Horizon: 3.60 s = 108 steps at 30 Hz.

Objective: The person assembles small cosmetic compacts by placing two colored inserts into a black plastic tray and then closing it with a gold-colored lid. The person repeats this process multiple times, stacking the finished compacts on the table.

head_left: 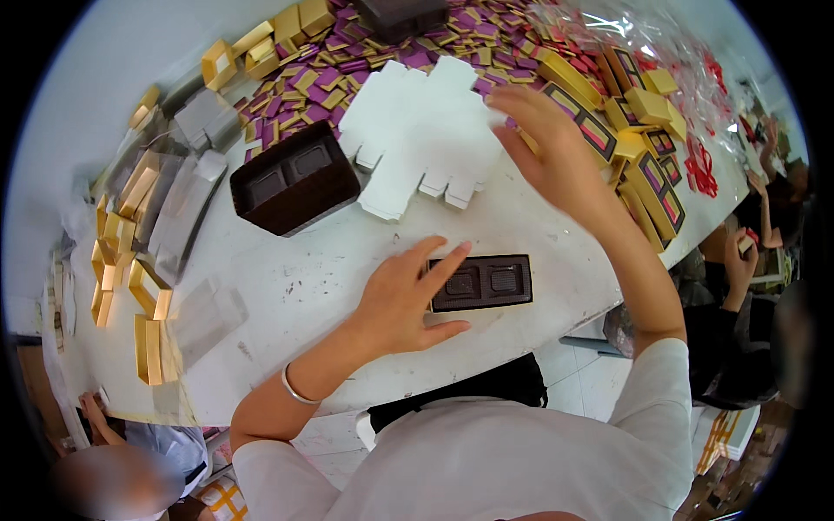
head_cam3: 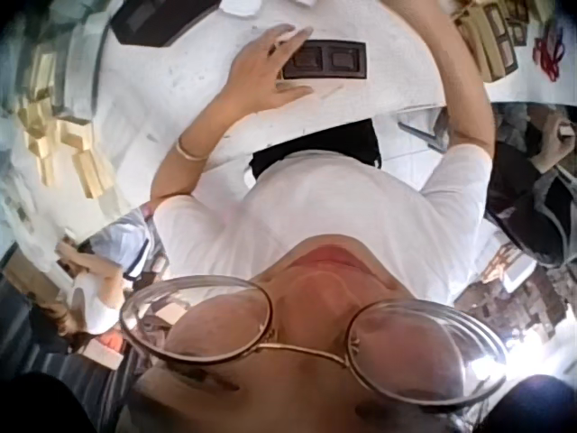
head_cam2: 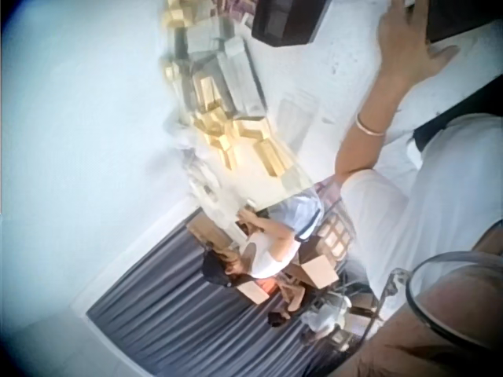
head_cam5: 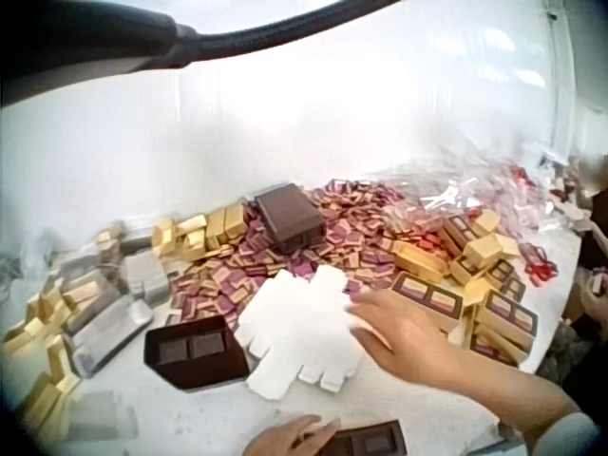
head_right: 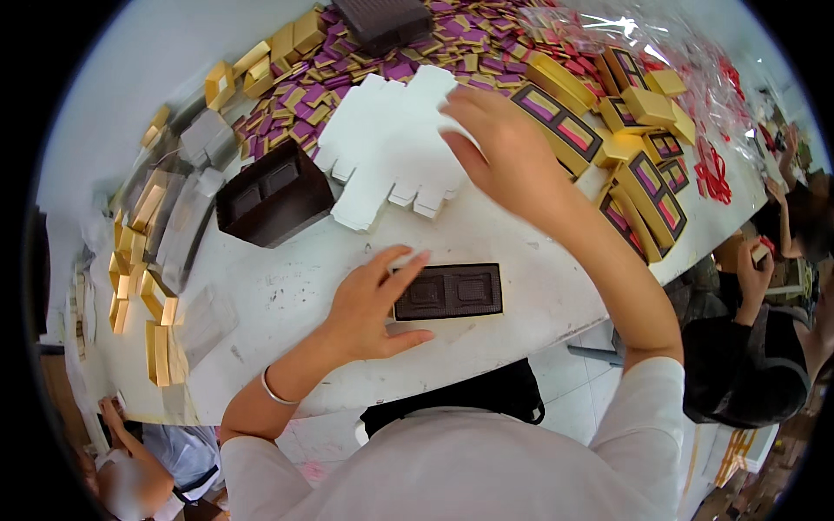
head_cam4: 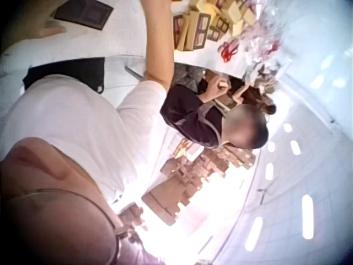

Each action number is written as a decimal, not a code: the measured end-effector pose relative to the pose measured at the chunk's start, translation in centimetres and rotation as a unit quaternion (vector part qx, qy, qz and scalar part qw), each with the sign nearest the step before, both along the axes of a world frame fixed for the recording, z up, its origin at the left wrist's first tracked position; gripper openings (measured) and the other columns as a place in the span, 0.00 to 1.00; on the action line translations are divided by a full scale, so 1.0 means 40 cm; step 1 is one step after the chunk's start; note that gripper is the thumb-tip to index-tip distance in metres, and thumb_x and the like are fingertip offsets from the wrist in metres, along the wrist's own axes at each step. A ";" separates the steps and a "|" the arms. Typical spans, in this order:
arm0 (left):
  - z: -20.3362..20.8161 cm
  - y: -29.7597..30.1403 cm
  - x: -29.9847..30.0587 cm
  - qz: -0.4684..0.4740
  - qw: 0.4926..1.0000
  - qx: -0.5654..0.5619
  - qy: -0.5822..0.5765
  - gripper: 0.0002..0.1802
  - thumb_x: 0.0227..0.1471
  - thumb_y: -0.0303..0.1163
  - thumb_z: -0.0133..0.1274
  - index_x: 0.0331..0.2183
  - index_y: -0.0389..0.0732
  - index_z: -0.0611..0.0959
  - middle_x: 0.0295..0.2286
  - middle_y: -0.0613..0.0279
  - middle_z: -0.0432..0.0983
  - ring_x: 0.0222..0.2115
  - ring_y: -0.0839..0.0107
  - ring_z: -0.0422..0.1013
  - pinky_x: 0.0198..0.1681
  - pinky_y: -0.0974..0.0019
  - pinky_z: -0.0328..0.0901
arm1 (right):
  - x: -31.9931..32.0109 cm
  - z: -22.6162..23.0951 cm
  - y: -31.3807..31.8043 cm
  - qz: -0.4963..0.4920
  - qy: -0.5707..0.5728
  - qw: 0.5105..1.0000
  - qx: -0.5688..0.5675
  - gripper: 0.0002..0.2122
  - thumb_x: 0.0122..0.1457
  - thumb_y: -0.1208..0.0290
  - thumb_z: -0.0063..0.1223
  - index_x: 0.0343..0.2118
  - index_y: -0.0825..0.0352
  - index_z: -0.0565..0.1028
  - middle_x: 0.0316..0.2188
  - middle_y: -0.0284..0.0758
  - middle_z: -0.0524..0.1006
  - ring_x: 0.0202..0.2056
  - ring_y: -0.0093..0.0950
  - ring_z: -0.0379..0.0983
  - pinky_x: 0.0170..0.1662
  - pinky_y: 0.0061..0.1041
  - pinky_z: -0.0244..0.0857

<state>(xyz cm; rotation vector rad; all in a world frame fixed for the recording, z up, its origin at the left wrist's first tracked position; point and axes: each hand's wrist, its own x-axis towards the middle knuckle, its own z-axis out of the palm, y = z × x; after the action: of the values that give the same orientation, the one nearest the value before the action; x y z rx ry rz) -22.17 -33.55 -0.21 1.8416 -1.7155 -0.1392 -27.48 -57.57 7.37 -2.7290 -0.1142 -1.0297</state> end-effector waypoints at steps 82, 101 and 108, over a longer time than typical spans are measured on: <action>-0.009 -0.006 0.025 0.055 0.995 -0.001 0.081 0.39 0.33 0.39 0.67 0.48 0.38 0.71 0.35 0.55 0.71 0.30 0.60 0.70 0.33 0.63 0.64 | 0.314 -0.048 -0.645 -0.179 0.409 0.889 -0.104 0.12 0.48 0.68 0.57 0.33 0.70 0.76 0.32 0.42 0.77 0.37 0.39 0.73 0.39 0.34 0.66; -0.016 -0.015 0.024 0.072 0.992 0.013 0.102 0.40 0.37 0.42 0.64 0.51 0.38 0.68 0.37 0.56 0.70 0.30 0.60 0.70 0.31 0.62 0.65 | -0.021 0.184 -0.118 0.136 0.157 0.974 0.085 0.21 0.44 0.82 0.59 0.45 0.66 0.72 0.41 0.35 0.73 0.43 0.31 0.69 0.47 0.28 0.63; -0.010 -0.021 0.016 0.058 0.994 0.006 0.088 0.39 0.34 0.38 0.66 0.49 0.38 0.69 0.40 0.51 0.71 0.36 0.57 0.71 0.38 0.63 0.67 | -0.203 -0.018 0.028 0.226 0.252 0.930 0.142 0.20 0.43 0.83 0.57 0.43 0.67 0.73 0.46 0.38 0.71 0.46 0.38 0.65 0.50 0.36 0.57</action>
<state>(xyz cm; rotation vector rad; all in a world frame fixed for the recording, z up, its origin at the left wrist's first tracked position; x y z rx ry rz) -21.54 -34.41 -0.61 1.8730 -1.4876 -0.2554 -35.59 -56.43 6.66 -2.4339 -0.4423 -0.1902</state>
